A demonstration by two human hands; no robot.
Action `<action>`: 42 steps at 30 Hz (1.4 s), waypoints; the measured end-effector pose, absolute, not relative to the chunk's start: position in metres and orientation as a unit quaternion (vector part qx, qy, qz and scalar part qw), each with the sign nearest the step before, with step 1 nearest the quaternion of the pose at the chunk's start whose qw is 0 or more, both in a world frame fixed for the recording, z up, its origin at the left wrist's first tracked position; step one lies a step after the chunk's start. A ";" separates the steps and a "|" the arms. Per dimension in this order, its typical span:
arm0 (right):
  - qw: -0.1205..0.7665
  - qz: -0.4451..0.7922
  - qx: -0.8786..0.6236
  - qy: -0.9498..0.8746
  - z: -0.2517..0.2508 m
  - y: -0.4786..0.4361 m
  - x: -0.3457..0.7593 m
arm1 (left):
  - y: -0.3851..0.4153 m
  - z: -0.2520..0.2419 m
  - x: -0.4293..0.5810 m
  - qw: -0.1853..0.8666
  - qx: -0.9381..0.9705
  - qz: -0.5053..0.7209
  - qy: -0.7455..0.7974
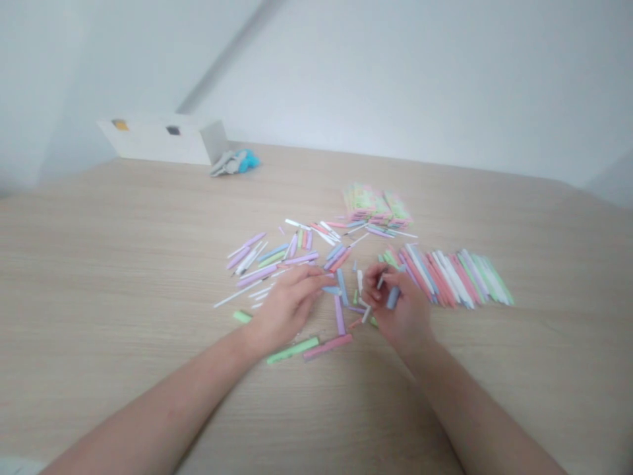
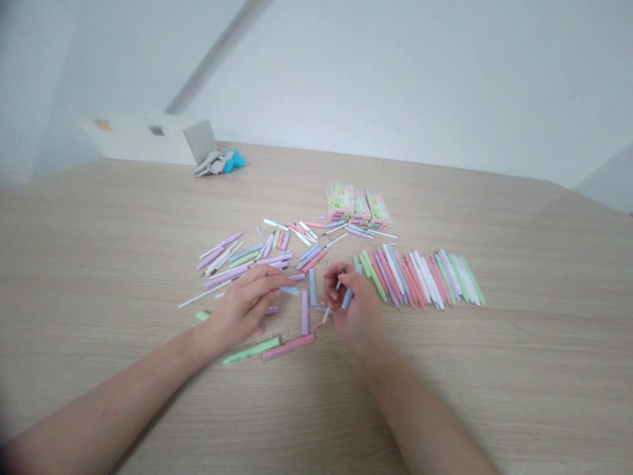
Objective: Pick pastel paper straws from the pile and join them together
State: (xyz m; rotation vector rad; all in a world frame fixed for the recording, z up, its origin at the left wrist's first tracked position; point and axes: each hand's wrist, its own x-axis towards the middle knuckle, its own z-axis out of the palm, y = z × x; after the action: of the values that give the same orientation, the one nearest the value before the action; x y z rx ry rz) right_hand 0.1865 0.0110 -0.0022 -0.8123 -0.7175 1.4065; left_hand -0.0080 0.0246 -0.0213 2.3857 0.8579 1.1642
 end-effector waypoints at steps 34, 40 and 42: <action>0.694 0.497 -0.381 -0.354 -0.005 0.011 0.185 | 0.027 -0.024 -0.007 0.226 0.812 0.398 0.362; 0.686 0.497 -0.385 -0.367 -0.005 0.010 0.182 | 0.027 -0.024 -0.007 0.224 0.813 0.397 0.362; 0.677 0.497 -0.391 -0.377 -0.006 0.010 0.181 | 0.027 -0.024 -0.007 0.225 0.814 0.401 0.356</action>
State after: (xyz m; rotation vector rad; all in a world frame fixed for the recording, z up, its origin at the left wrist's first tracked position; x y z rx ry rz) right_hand 0.1811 0.0099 -0.0062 -0.8779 -0.8473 1.1163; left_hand -0.0071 0.0266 -0.0240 2.2438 0.9814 1.1063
